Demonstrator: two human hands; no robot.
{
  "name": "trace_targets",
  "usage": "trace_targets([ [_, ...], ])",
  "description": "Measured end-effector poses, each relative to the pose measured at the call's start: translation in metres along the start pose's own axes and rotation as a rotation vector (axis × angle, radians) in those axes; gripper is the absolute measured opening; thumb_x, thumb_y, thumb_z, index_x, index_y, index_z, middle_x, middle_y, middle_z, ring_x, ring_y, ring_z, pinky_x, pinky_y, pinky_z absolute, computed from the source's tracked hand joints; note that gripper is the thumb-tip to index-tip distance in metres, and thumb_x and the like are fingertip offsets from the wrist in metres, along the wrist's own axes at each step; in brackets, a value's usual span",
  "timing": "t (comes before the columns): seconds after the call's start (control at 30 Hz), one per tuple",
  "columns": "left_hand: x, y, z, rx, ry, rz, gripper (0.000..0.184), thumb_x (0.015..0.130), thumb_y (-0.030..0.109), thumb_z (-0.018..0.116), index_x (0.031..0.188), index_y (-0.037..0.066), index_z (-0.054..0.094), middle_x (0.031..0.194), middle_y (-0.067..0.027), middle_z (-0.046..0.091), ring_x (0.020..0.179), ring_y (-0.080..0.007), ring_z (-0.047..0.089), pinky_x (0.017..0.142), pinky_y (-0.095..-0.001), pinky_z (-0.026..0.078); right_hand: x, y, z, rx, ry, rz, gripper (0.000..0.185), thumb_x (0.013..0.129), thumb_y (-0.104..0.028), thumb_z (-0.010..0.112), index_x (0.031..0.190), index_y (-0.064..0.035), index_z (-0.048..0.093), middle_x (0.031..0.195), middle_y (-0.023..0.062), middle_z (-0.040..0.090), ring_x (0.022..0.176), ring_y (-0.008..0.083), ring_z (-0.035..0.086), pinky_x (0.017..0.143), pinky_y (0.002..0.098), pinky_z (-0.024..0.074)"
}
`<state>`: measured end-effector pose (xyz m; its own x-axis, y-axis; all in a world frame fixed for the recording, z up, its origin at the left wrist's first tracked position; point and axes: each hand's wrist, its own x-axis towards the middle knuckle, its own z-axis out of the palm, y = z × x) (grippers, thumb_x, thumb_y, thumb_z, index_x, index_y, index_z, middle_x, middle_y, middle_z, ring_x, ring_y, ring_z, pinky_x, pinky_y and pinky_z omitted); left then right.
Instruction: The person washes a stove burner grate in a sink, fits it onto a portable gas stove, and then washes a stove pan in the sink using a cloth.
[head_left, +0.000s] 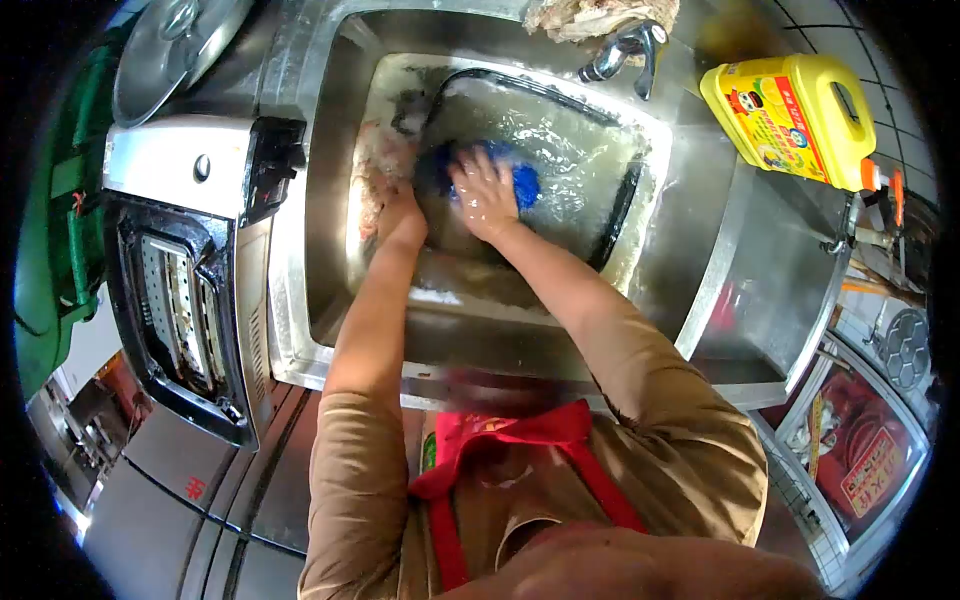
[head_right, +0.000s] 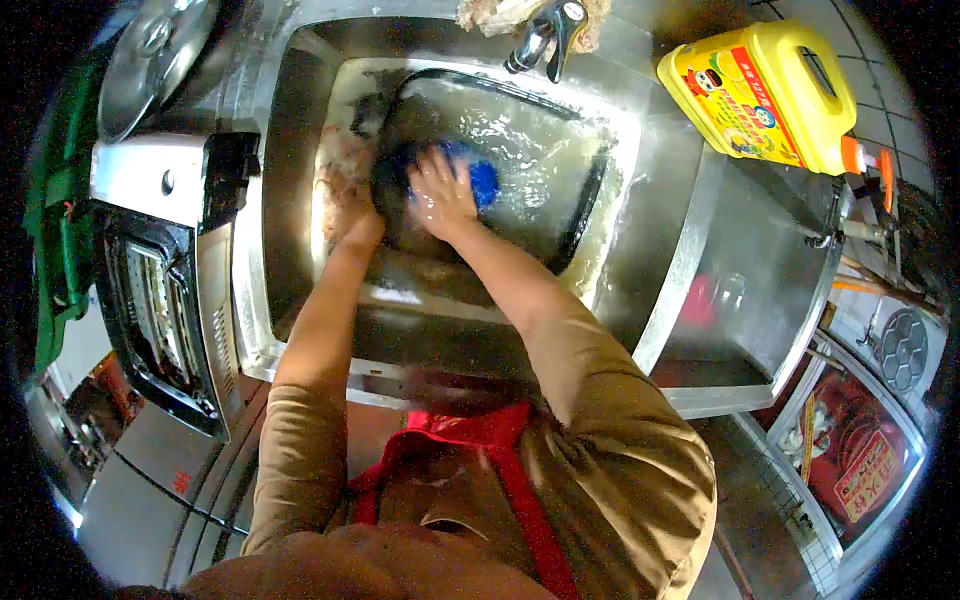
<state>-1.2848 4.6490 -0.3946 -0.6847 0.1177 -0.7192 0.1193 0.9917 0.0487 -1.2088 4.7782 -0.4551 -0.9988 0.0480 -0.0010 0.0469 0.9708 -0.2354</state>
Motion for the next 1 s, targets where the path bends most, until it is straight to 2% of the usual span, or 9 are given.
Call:
trace_targets([
  [0.07, 0.006, -0.001, 0.002, -0.029, -0.014, -0.019, 0.053, 0.093, 0.022, 0.025, 0.143, 0.011, 0.008, 0.148, -0.0147, -0.003, 0.133, -0.037, 0.017, 0.107, -0.0387, 0.023, 0.02, 0.005, -0.005, 0.033, 0.021, -0.231, 0.05, 0.072, -0.031, 0.062, 0.116, -0.0098, 0.053, 0.128, 0.0092, 0.046, 0.124, 0.0258, 0.036, 0.101, 0.0492, 0.0227],
  [0.23, -0.001, 0.006, -0.007, -0.457, -0.051, -0.129, 0.055, 0.087, 0.009, 0.034, 0.14, 0.009, 0.02, 0.146, -0.0221, 0.002, 0.128, -0.04, 0.028, 0.106, -0.0373, 0.026, 0.072, 0.046, -0.018, -0.277, -0.117, -0.539, 0.04, 0.082, -0.023, 0.048, 0.122, -0.0174, 0.051, 0.132, 0.0026, 0.045, 0.125, 0.0197, 0.037, 0.102, 0.0484, 0.0228],
  [0.3, 0.004, 0.007, 0.002, -0.33, -0.062, -0.137, 0.058, 0.085, 0.004, 0.035, 0.14, 0.009, 0.019, 0.146, -0.0209, 0.007, 0.128, -0.039, 0.029, 0.107, -0.0362, 0.026, 0.088, 0.066, -0.04, -0.372, -0.073, -0.563, 0.041, 0.084, -0.02, 0.044, 0.124, -0.0204, 0.049, 0.133, -0.0002, 0.044, 0.126, 0.0181, 0.036, 0.101, 0.0471, 0.0239],
  [0.43, 0.046, -0.012, 0.073, -0.183, 0.305, -0.082, 0.059, 0.082, -0.001, 0.036, 0.139, 0.007, 0.024, 0.147, -0.0163, 0.012, 0.129, -0.0356, 0.029, 0.107, -0.0354, 0.025, 0.098, 0.116, -0.061, -0.442, -0.104, -0.406, 0.048, 0.084, -0.015, 0.044, 0.131, -0.0237, 0.041, 0.138, -0.0037, 0.038, 0.126, 0.0182, 0.033, 0.101, 0.0427, 0.0264],
  [0.6, -0.008, 0.007, 0.015, -0.611, 0.252, 0.028, 0.055, 0.08, -0.005, 0.035, 0.133, 0.007, 0.038, 0.145, -0.0156, 0.02, 0.13, -0.033, 0.028, 0.108, -0.0344, 0.024, 0.032, 0.17, -0.091, -0.351, -0.118, -0.263, 0.055, 0.079, -0.015, 0.053, 0.132, -0.0243, 0.038, 0.141, -0.0041, 0.031, 0.129, 0.0214, 0.03, 0.102, 0.0468, 0.0254],
  [0.77, 0.044, -0.007, 0.058, -0.203, 0.038, -0.1, 0.052, 0.085, 0.01, 0.045, 0.133, -0.005, 0.029, 0.121, -0.0243, 0.05, 0.113, -0.0311, 0.051, 0.093, -0.0368, 0.042, -0.05, 0.179, -0.098, -0.519, -0.228, 0.185, 0.062, 0.08, -0.028, 0.056, 0.136, -0.0234, 0.031, 0.146, -0.0024, 0.022, 0.133, 0.0279, 0.021, 0.105, 0.0516, 0.0175],
  [0.83, 0.055, -0.009, 0.071, -0.268, 0.077, -0.167, 0.052, 0.084, 0.012, 0.047, 0.129, -0.012, 0.033, 0.126, -0.0247, 0.046, 0.116, -0.0295, 0.049, 0.094, -0.0356, 0.041, -0.068, 0.168, -0.104, -0.443, -0.348, 0.442, 0.057, 0.086, -0.025, 0.046, 0.139, -0.0174, 0.028, 0.149, 0.0038, 0.015, 0.135, 0.0336, 0.013, 0.105, 0.055, 0.0136],
  [0.9, 0.059, -0.008, 0.073, -0.584, 0.549, 0.119, 0.055, 0.084, 0.012, 0.048, 0.131, -0.011, 0.03, 0.13, -0.0253, 0.042, 0.12, -0.028, 0.045, 0.097, -0.0347, 0.037, -0.076, 0.161, -0.083, -0.516, -0.346, 0.584, 0.053, 0.088, -0.024, 0.038, 0.138, -0.013, 0.029, 0.148, 0.0082, 0.014, 0.135, 0.0384, 0.012, 0.105, 0.0561, 0.0123],
  [1.0, 0.04, 0.003, 0.027, -0.727, 0.884, 0.29, 0.035, 0.084, 0.009, 0.047, 0.117, -0.003, 0.043, 0.112, -0.0172, 0.049, 0.107, -0.0249, 0.049, 0.095, -0.033, 0.039, -0.056, 0.147, -0.065, -0.428, -0.308, 0.633, 0.051, 0.087, -0.022, 0.036, 0.136, -0.0074, 0.032, 0.147, 0.0129, 0.016, 0.134, 0.0388, 0.013, 0.105, 0.0567, 0.0098],
])
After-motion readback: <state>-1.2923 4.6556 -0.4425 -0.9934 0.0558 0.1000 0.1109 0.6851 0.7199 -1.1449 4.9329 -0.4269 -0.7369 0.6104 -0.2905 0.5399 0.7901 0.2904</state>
